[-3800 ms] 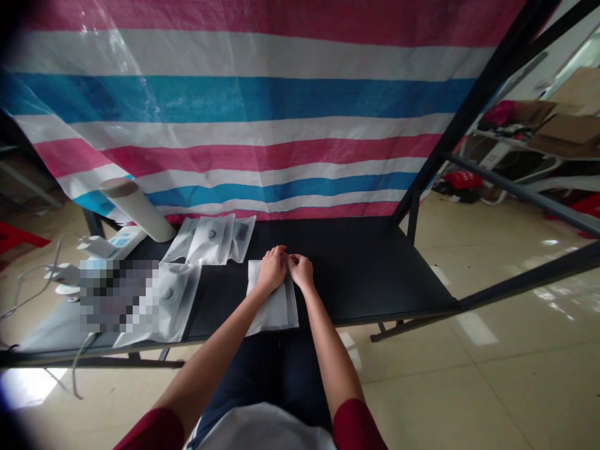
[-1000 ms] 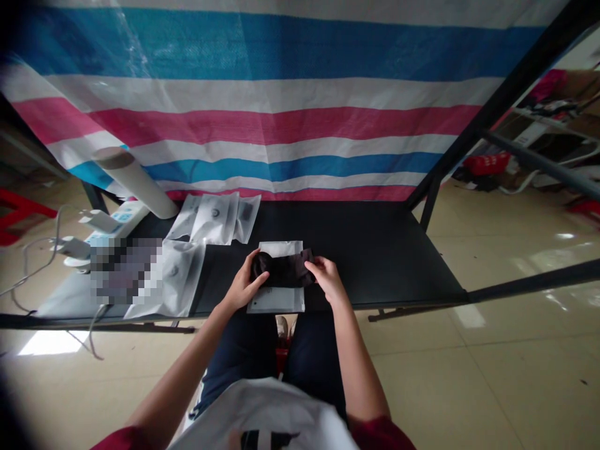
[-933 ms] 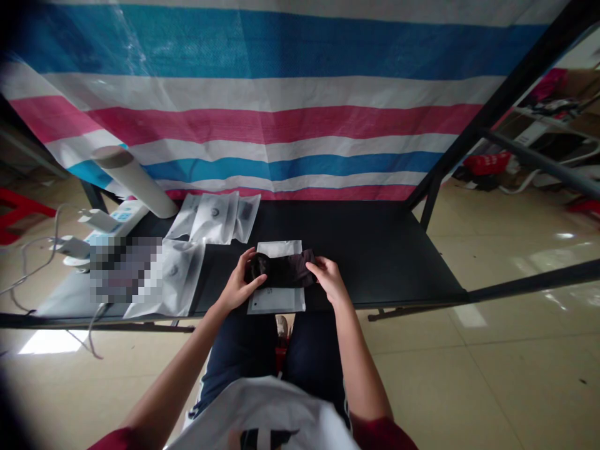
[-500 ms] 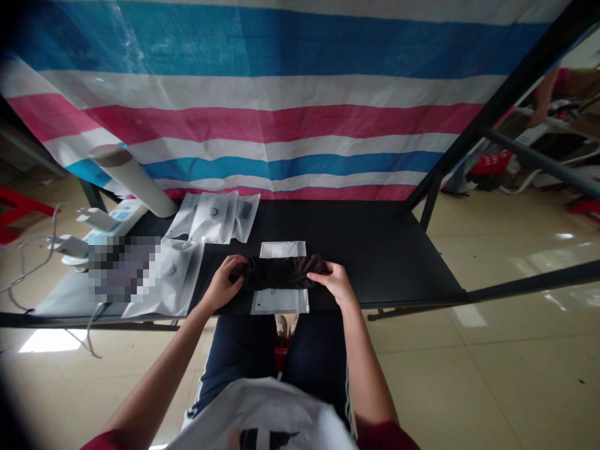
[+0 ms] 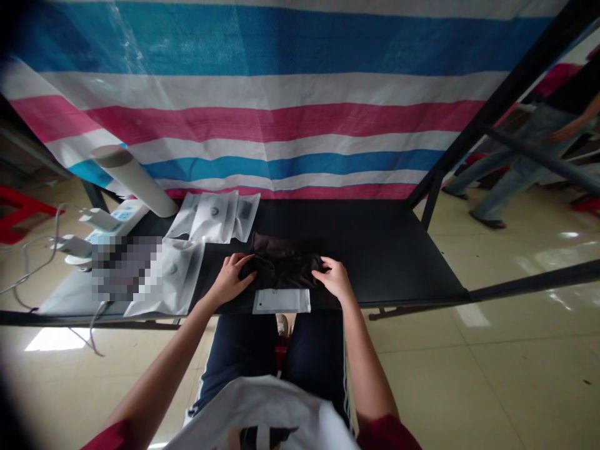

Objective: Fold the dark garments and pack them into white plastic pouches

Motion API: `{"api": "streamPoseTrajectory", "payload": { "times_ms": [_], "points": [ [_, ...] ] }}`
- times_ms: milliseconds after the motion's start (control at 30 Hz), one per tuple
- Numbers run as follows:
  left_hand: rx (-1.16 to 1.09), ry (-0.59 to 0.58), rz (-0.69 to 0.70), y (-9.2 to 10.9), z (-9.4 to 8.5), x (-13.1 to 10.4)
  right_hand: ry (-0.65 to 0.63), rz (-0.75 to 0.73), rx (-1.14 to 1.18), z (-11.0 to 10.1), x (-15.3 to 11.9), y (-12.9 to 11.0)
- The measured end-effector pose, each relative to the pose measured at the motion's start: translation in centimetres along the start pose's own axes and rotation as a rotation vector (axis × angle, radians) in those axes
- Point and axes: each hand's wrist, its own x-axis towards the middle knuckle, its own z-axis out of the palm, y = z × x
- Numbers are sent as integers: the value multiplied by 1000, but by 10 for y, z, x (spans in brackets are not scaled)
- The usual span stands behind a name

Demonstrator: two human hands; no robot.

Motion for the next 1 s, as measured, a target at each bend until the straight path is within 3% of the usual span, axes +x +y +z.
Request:
{"api": "streamPoseTrajectory", "payload": {
  "times_ms": [133, 200, 300, 467, 700, 800, 1000],
  "points": [
    [-31, 118, 7, 3, -2, 4, 134, -166, -94, 1, 7, -2],
    [-59, 188, 10, 8, -7, 6, 183, -214, 36, 1, 8, -8],
    [-125, 226, 23, 19, -18, 5, 144, -200, 280, -2, 3, -17],
    [-113, 157, 82, 48, -27, 2, 22, -163, 414, -5, -10, -27],
    [48, -5, 71, 84, -9, 23, -49, -179, 409, -5, -21, -40],
    [0, -37, 71, 82, -12, 35, -85, -204, 367, -12, -27, -40],
    [-150, 64, -72, 64, -32, 33, -142, -172, 302, -25, -41, -24]
  ]
}}
